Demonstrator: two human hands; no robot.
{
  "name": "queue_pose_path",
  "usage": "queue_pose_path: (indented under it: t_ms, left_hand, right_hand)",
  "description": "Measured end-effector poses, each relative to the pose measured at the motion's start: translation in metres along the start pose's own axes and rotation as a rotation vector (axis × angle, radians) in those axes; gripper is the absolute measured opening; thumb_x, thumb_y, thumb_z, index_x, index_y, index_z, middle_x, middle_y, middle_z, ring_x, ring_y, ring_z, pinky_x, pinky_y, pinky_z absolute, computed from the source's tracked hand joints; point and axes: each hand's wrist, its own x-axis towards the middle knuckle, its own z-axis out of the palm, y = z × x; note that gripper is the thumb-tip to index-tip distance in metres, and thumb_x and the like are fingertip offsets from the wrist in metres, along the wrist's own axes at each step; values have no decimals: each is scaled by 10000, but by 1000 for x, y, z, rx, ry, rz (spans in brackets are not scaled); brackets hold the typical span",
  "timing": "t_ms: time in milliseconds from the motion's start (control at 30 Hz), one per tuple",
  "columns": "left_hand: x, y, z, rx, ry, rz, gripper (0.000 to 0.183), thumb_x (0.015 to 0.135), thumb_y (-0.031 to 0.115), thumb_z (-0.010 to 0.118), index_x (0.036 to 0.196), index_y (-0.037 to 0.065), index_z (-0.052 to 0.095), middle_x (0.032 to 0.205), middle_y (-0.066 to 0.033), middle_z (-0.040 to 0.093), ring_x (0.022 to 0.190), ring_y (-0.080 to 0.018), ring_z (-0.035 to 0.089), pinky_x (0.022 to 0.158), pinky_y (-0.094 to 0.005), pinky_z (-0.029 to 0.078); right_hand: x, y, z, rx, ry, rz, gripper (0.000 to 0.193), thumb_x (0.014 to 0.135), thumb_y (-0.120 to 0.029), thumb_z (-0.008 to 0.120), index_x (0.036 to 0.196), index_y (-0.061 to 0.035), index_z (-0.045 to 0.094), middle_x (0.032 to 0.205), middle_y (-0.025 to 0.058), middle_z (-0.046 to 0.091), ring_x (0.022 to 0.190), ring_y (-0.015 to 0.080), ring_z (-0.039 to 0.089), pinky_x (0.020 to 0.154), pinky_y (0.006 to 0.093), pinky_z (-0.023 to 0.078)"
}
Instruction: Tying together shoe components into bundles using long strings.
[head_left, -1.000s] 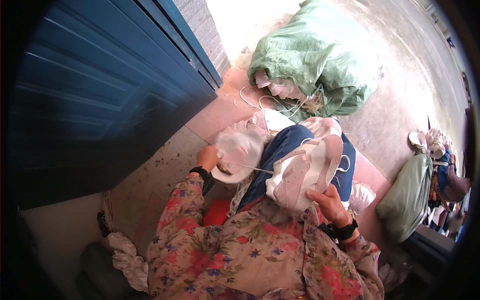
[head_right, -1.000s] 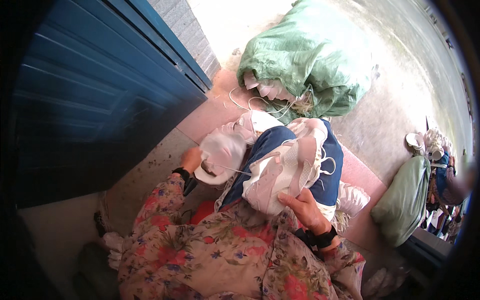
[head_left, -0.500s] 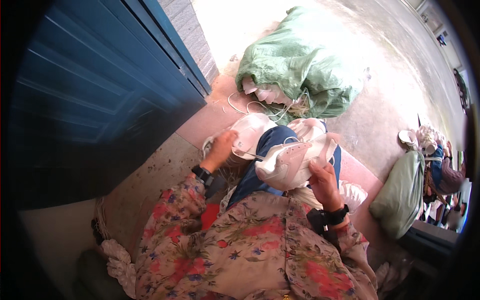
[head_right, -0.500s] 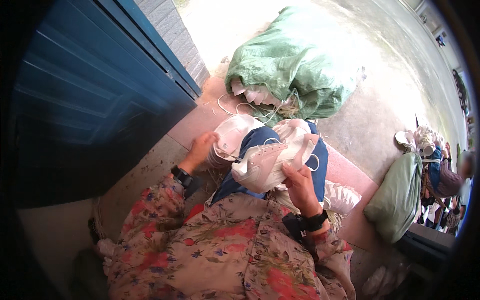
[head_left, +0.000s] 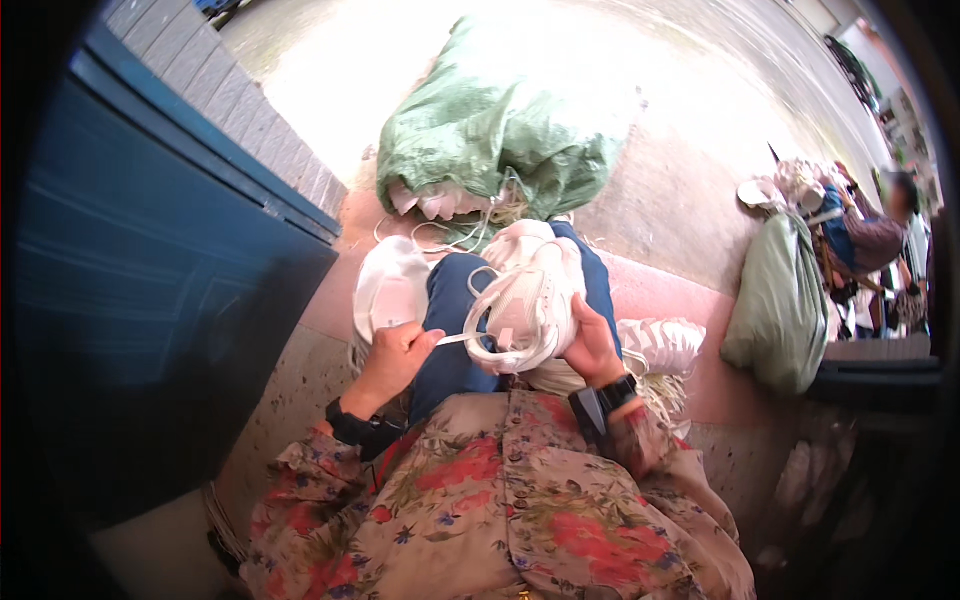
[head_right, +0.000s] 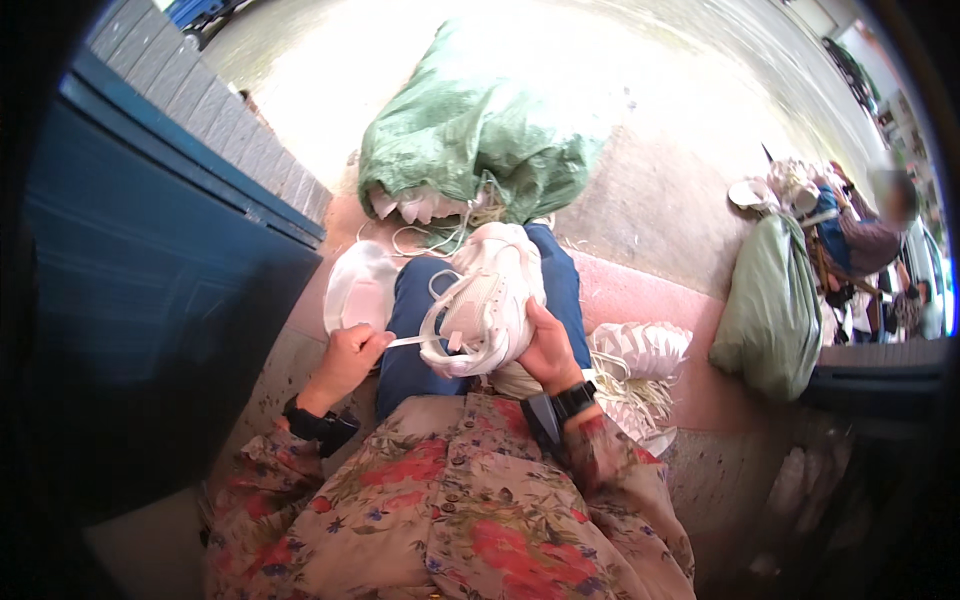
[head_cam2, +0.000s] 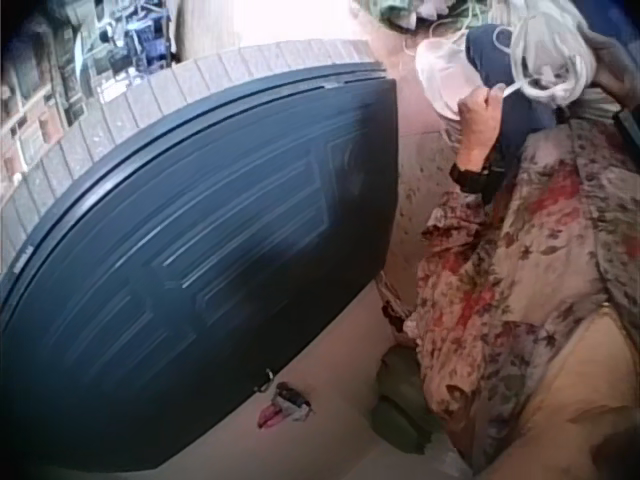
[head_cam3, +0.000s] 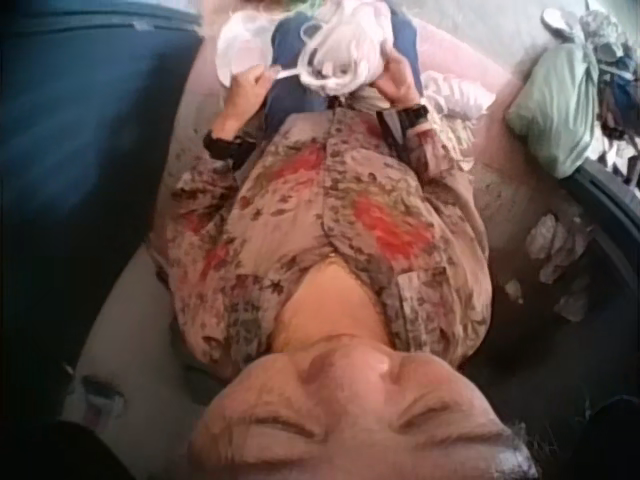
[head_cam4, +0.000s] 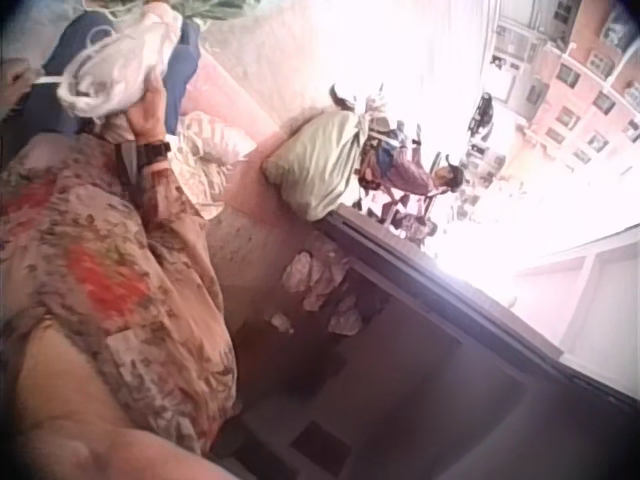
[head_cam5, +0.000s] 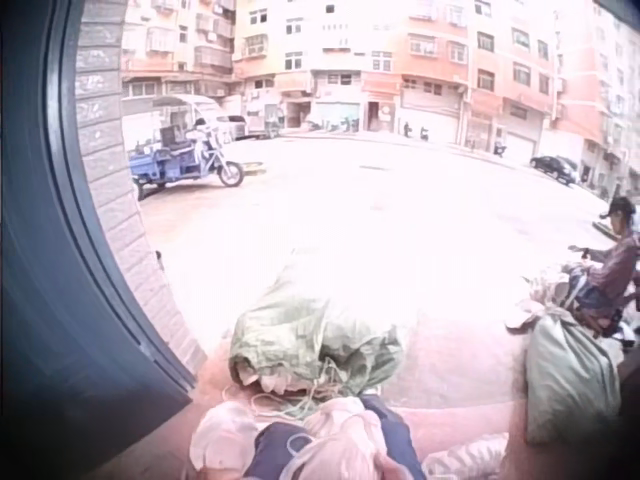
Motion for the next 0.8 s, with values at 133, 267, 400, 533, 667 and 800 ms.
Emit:
queue_pose_path:
  t_ms: [133, 267, 400, 533, 667, 800]
  left_hand:
    - [8, 26, 54, -54, -43, 336, 330, 714, 161, 668, 988, 48, 523, 842, -102, 559, 768, -240, 573, 663, -320, 451]
    - [6, 32, 83, 230, -130, 461, 437, 657, 164, 694, 1050, 96, 515, 935, -66, 559, 828, -257, 557, 674, -345, 456]
    - [14, 41, 96, 543, -86, 535, 358, 664, 164, 678, 986, 87, 542, 869, -60, 570, 736, -261, 552, 618, -357, 446]
    - [20, 31, 100, 487, 192, 474, 273, 717, 117, 624, 973, 57, 547, 805, -98, 564, 709, -288, 537, 594, -383, 427]
    - [21, 28, 100, 215, 290, 396, 243, 739, 79, 606, 952, -3, 523, 779, -163, 538, 717, -364, 515, 607, -417, 402]
    - [18, 31, 76, 114, -92, 409, 320, 723, 129, 637, 1016, 49, 536, 775, -138, 542, 699, -335, 528, 606, -399, 418]
  right_hand:
    - [17, -11, -35, 31, 74, -27, 452, 918, -249, 385, 1282, 9, 314, 1269, 145, 430, 1146, 259, 442, 992, 396, 329]
    - [21, -18, -39, -29, 24, -90, 452, 913, -237, 391, 1284, 10, 312, 1269, 147, 429, 1138, 256, 453, 992, 388, 335]
    - [19, -21, -40, -91, 25, -165, 415, 904, -217, 404, 1255, -2, 359, 1236, 128, 461, 1099, 222, 480, 952, 372, 371]
    - [-4, -18, -32, -278, 400, -214, 239, 882, -257, 447, 1049, -92, 494, 968, 30, 527, 909, 161, 511, 743, 314, 444]
    - [-26, 22, -30, -225, 475, 161, 325, 877, -347, 439, 1070, -89, 484, 1030, 80, 506, 959, 225, 500, 767, 377, 440]
    - [-10, 43, -30, 62, 659, 318, 403, 872, -388, 422, 1125, -75, 460, 1109, 134, 496, 1024, 266, 479, 889, 428, 380]
